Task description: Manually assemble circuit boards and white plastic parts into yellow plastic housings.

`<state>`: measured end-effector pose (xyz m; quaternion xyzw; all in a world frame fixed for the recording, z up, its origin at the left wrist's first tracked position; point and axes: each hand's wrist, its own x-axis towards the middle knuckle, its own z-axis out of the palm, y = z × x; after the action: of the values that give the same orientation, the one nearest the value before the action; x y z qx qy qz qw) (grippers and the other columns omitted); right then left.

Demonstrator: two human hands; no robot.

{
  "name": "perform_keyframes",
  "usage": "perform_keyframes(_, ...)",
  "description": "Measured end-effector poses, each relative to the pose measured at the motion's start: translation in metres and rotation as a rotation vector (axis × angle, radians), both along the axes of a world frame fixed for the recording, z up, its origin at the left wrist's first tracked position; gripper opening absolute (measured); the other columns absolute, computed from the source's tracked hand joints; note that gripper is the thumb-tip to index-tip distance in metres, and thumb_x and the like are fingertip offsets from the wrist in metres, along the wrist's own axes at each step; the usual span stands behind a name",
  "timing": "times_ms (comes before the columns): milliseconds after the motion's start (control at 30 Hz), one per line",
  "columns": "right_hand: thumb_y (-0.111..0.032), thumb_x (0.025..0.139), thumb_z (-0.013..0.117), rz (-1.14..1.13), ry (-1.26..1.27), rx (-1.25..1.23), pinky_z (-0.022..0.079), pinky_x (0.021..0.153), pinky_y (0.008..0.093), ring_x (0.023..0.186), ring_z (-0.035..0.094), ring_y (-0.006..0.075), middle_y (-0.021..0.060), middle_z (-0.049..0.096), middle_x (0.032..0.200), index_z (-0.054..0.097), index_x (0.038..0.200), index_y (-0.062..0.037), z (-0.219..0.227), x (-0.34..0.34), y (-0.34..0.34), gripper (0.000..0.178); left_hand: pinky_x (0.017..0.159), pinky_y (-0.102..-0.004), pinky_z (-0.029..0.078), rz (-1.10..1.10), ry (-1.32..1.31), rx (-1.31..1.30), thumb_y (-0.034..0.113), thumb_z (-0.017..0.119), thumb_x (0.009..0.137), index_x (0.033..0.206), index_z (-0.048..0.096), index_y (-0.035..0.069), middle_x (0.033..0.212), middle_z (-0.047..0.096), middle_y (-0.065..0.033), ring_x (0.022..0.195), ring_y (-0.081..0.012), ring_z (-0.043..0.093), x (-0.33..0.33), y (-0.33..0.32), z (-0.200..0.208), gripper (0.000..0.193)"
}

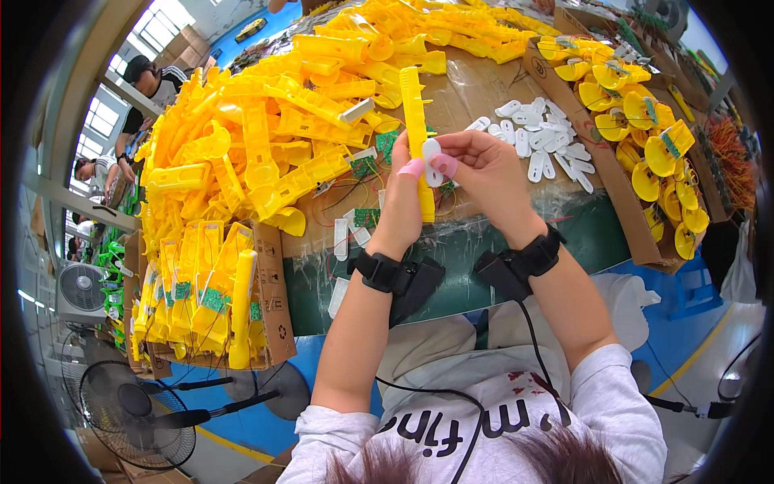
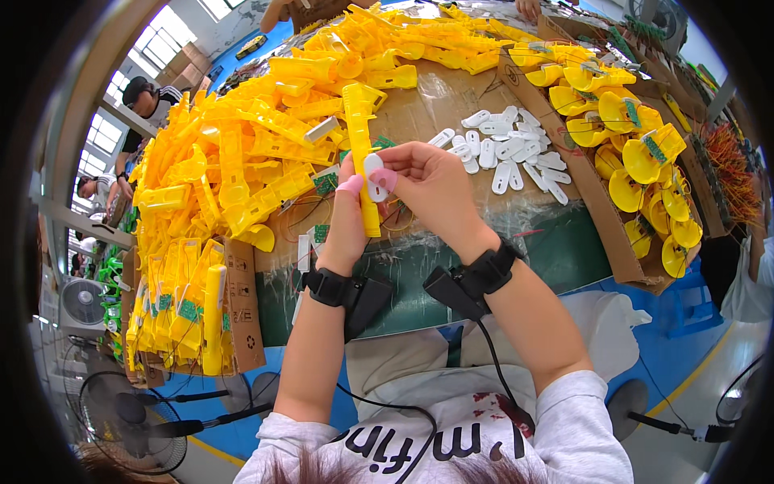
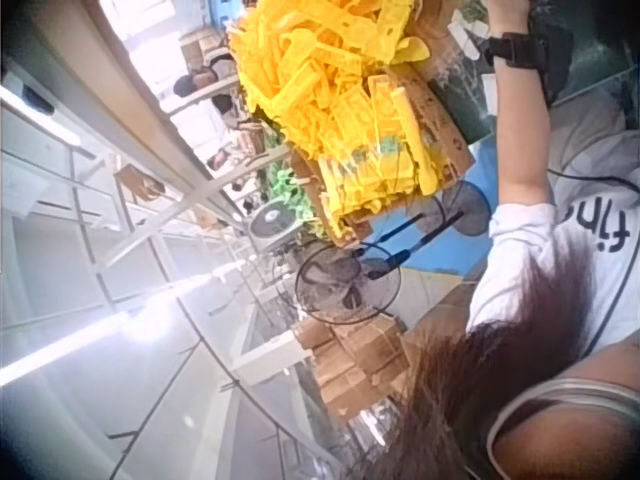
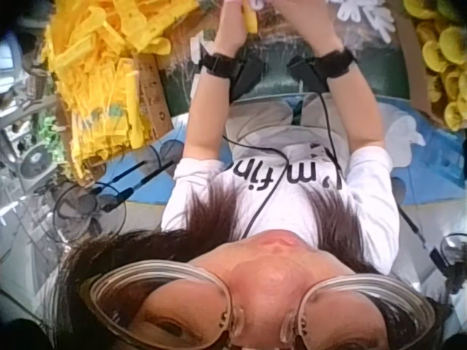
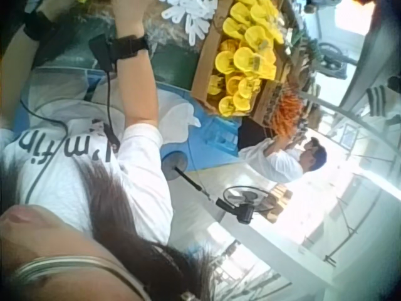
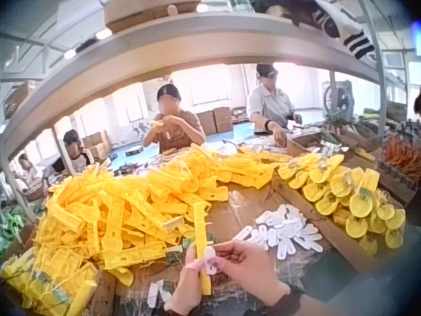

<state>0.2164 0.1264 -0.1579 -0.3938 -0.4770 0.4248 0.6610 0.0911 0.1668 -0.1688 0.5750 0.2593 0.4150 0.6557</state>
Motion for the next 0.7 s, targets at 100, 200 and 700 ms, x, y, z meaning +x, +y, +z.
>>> perform_keyframes(100,-0.003,0.077,0.063,-0.053,-0.029,0.047,0.051,0.064,0.0199,0.074,0.06,0.0093,0.0089,0.063,0.087,0.058,0.097,0.0047,-0.003,-0.003,0.001,0.022,0.064,-0.0234,0.041,0.013,0.04,0.033,0.03,0.033,0.082,0.132,0.021,0.007,0.106,0.046,-0.0066,0.083,-0.0125,0.047,-0.001,-0.001,-0.002,0.057)
perform_keyframes(200,-0.003,0.077,0.063,-0.063,-0.031,0.011,0.05,0.061,0.0187,0.072,0.06,0.0086,0.0083,0.063,0.084,0.058,0.097,0.0043,-0.004,-0.004,-0.001,0.022,0.066,-0.0236,0.041,0.017,0.048,0.059,0.033,0.034,0.083,0.133,0.019,0.008,0.108,0.045,-0.0072,0.085,-0.0131,0.047,0.003,0.002,-0.007,0.058)
perform_keyframes(700,-0.027,0.093,0.036,0.029,-0.042,0.061,0.039,0.054,0.0183,0.057,0.049,0.0065,0.001,0.049,0.065,0.046,0.07,-0.0054,0.011,0.039,0.003,0.033,0.059,-0.0329,0.037,-0.061,-0.857,-0.152,0.038,0.035,0.083,0.115,0.038,0.009,0.077,0.045,-0.0061,0.063,-0.0178,0.043,-0.031,0.017,0.017,0.043)
